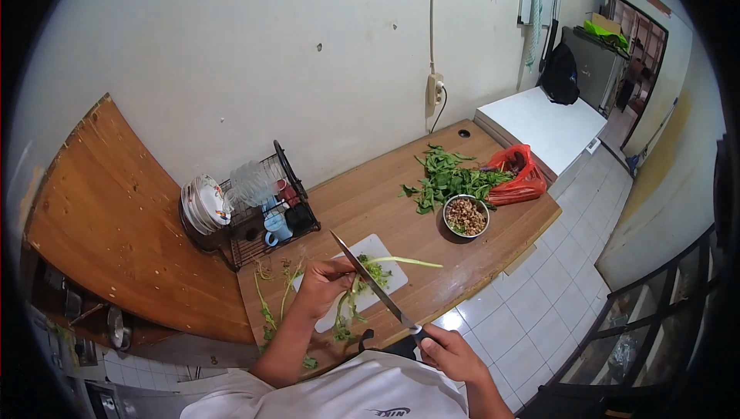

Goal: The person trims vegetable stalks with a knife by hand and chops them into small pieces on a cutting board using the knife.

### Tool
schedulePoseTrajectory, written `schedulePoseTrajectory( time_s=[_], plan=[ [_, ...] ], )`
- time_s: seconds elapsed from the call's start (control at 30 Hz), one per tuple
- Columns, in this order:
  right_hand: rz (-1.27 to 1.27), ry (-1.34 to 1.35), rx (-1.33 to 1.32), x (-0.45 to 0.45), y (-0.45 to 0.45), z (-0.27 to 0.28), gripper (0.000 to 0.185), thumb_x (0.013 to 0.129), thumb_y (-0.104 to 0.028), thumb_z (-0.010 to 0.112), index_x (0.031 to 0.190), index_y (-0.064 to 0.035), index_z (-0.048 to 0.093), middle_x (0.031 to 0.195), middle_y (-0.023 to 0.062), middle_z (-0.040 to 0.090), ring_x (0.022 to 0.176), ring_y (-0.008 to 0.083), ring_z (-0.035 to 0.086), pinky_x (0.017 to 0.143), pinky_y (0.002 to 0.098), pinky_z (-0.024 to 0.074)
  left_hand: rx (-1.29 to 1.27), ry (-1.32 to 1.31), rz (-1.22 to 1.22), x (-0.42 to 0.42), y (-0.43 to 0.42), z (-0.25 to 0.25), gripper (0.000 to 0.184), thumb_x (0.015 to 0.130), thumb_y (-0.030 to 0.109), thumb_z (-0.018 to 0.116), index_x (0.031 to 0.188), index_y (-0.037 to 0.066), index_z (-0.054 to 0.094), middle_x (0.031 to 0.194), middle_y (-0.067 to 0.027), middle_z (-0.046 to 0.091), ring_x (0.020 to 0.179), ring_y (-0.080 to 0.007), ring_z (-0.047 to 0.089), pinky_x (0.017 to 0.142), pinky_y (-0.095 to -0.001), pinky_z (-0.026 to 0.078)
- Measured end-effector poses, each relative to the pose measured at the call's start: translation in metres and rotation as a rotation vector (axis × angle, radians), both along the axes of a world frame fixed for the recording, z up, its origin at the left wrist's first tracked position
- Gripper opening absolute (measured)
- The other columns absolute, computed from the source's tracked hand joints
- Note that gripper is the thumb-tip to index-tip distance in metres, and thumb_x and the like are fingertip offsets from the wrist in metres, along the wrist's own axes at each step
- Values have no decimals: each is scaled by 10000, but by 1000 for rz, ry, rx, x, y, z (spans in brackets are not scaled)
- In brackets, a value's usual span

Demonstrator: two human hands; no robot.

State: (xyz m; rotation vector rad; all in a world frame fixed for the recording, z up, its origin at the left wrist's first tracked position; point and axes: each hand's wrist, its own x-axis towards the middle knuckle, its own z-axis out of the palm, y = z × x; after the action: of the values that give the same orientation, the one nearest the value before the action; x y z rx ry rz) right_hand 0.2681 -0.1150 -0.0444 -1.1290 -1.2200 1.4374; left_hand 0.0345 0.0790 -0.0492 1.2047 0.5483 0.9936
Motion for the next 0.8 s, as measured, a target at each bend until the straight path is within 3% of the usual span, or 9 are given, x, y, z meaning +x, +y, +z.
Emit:
schedulePoseTrajectory(
  time_s=[0.2,0.3,0.37,0.47,0.5,0.53,0.6,0.73,0.8],
  plan=[
    [6,-10,-27,4,-4,4,300,1082,-285,450,1022,-3,533,648,-27,415,556,58,369,497,230,314,1,45,59,17,-6,4,135,882,72,747,931,-52,723,856,-119,717,692,-159,660,590,-280,544],
    [5,-3,-148,8,-8,-8,304,1047,-317,507,1059,-23,582,704,-3,544,648,90,479,604,277,424,-73,23,75,21,-7,3,145,905,98,729,860,-39,715,812,-112,703,663,-155,647,565,-281,537],
    [12,65,-42,7,-7,-16,315,1079,-327,456,992,-30,514,640,-21,427,531,64,364,478,232,302,-76,21,-33,18,-3,-10,158,921,116,713,842,-20,715,825,-117,700,658,-152,649,549,-278,536],
    [13,178,-159,6,-6,-23,350,1072,-377,458,974,-44,501,634,-14,429,521,63,373,459,233,288,-137,-6,50,31,-13,-6,166,924,121,709,846,-25,717,846,-135,700,636,-173,652,541,-281,528],
    [12,179,-160,6,-7,-23,350,1072,-377,458,974,-44,501,634,-14,429,521,63,373,459,233,288,-123,48,26,30,-14,-2,134,932,90,689,894,-33,727,956,-146,709,752,-192,682,621,-290,543],
    [6,203,-121,7,-5,-23,369,1068,-399,459,972,-45,500,633,-10,432,518,62,375,452,233,283,-123,49,26,30,-15,3,134,932,90,689,894,-33,727,956,-146,709,752,-192,682,621,-290,543],
    [0,228,-83,8,-3,-20,389,1064,-421,459,969,-46,499,633,-7,435,515,61,377,446,234,278,102,38,-60,31,-17,17,137,936,5,654,1045,-51,715,983,-93,677,892,-158,649,784,-292,531],
    [4,182,-70,9,-1,-15,394,1060,-431,464,967,-49,497,632,-4,434,516,62,368,447,233,277,23,20,-137,19,-12,13,174,930,-17,650,1091,-39,714,1003,-92,680,963,-166,641,841,-301,517],
    [10,184,-75,9,0,-12,391,1061,-427,462,972,-47,498,633,-3,433,516,63,365,447,234,278,72,26,-117,20,-10,12,171,919,-31,658,1077,-30,723,994,-93,680,908,-156,642,780,-280,528]
  ],
)
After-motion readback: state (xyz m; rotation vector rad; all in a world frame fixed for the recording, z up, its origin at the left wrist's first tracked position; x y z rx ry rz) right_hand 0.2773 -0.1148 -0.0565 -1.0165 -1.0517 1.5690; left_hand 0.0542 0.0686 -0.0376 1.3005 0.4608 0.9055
